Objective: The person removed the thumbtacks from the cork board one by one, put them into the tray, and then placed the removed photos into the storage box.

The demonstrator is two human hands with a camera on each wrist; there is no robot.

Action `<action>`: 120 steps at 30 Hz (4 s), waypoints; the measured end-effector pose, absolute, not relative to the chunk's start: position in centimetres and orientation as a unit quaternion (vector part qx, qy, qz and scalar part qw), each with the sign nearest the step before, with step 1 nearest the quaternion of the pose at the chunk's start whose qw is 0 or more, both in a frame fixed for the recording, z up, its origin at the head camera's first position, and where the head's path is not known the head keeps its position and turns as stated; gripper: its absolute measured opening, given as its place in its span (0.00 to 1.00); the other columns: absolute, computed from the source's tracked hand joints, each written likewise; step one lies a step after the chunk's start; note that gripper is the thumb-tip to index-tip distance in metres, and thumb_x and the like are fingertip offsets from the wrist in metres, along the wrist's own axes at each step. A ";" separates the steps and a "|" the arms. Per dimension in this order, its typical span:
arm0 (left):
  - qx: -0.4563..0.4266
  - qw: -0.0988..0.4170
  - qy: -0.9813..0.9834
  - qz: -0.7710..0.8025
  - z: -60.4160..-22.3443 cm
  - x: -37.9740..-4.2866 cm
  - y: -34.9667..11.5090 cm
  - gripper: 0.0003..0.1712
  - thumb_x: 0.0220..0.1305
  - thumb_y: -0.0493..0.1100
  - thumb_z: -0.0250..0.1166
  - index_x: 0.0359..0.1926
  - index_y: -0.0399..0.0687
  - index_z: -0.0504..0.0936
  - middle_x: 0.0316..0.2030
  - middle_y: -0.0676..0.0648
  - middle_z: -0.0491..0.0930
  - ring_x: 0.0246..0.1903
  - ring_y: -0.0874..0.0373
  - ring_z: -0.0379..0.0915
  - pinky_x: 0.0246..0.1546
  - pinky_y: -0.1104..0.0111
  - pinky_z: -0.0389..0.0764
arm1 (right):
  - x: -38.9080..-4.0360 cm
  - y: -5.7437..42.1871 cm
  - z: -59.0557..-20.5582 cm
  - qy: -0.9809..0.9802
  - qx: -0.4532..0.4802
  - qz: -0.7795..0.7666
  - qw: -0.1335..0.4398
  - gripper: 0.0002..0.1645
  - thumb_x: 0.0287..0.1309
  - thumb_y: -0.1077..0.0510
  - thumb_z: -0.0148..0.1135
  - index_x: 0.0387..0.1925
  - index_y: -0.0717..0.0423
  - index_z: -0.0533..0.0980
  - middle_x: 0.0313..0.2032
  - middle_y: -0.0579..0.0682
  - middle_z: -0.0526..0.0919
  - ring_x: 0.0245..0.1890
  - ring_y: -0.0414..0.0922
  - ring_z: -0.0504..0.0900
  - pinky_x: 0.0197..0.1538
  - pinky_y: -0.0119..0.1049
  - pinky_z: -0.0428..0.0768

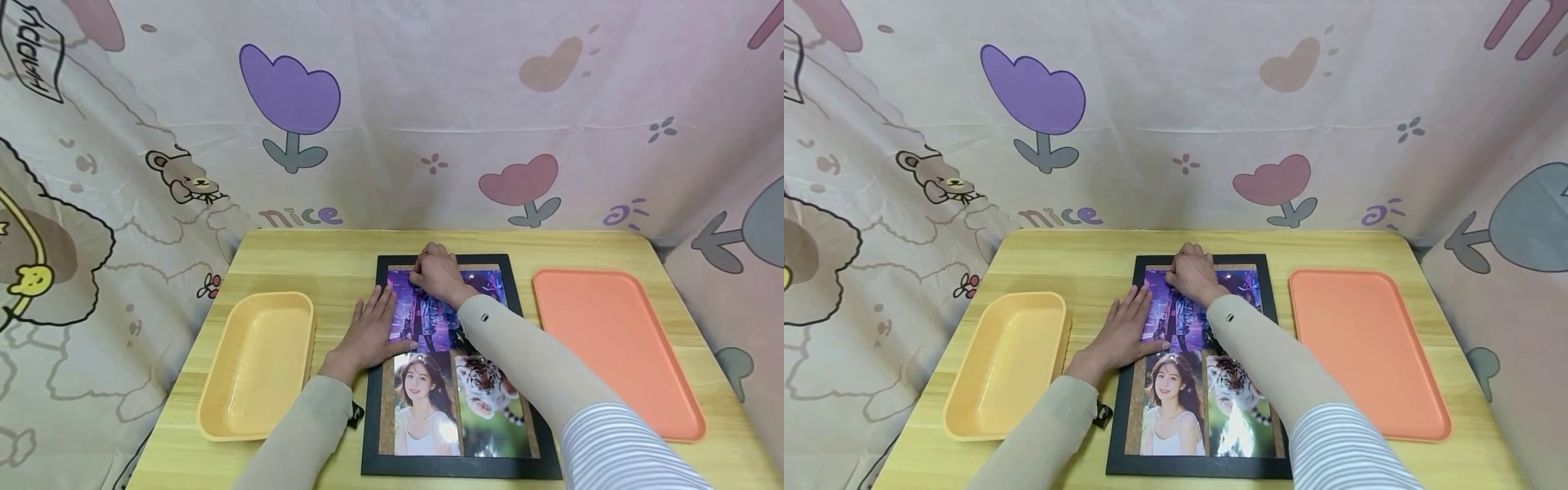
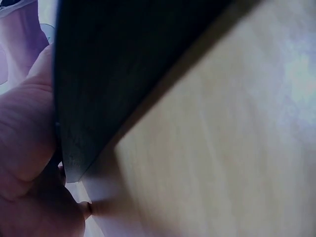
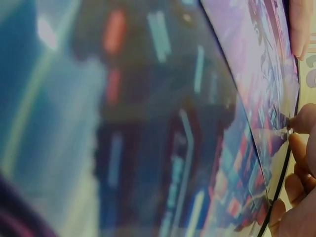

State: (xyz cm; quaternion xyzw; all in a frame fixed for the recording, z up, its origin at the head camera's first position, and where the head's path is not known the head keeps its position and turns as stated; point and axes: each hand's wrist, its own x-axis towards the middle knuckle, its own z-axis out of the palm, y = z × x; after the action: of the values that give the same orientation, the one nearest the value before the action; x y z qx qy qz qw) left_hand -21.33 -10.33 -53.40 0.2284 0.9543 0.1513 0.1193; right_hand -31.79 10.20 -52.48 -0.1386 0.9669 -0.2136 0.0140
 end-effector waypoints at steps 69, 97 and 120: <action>0.228 0.122 0.955 0.148 -53.6 -21.2 -10.2 0.68 0.65 0.80 0.59 0.85 0.42 0.40 0.86 0.44 0.32 0.85 0.45 0.24 0.82 0.40 0.35 | -31.1 10.9 -53.9 0.958 -0.154 -0.240 -0.035 0.11 0.62 0.49 0.71 0.33 0.52 0.82 0.54 0.51 0.78 0.56 0.52 0.72 0.60 0.49 0.71; 0.228 0.114 0.956 0.148 -53.4 -20.9 -10.3 0.68 0.65 0.79 0.59 0.85 0.41 0.41 0.86 0.44 0.33 0.85 0.45 0.25 0.82 0.40 0.36 | -30.8 11.1 -53.9 0.956 -0.163 -0.239 -0.033 0.10 0.63 0.50 0.70 0.35 0.53 0.83 0.55 0.51 0.77 0.58 0.52 0.72 0.59 0.47 0.71; 0.225 0.119 0.955 0.153 -53.8 -21.0 -10.5 0.68 0.65 0.81 0.58 0.85 0.44 0.40 0.86 0.46 0.31 0.85 0.47 0.22 0.82 0.40 0.35 | -29.6 12.8 -52.4 0.930 -0.285 -0.216 -0.081 0.05 0.64 0.54 0.69 0.36 0.51 0.82 0.52 0.50 0.77 0.53 0.50 0.72 0.62 0.49 0.73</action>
State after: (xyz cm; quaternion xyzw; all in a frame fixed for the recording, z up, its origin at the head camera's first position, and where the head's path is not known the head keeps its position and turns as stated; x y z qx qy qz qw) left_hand -21.04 -10.45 -53.76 0.2249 0.9550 0.1527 0.1188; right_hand -29.65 12.76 -52.40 -0.2849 0.9304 -0.2159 -0.0813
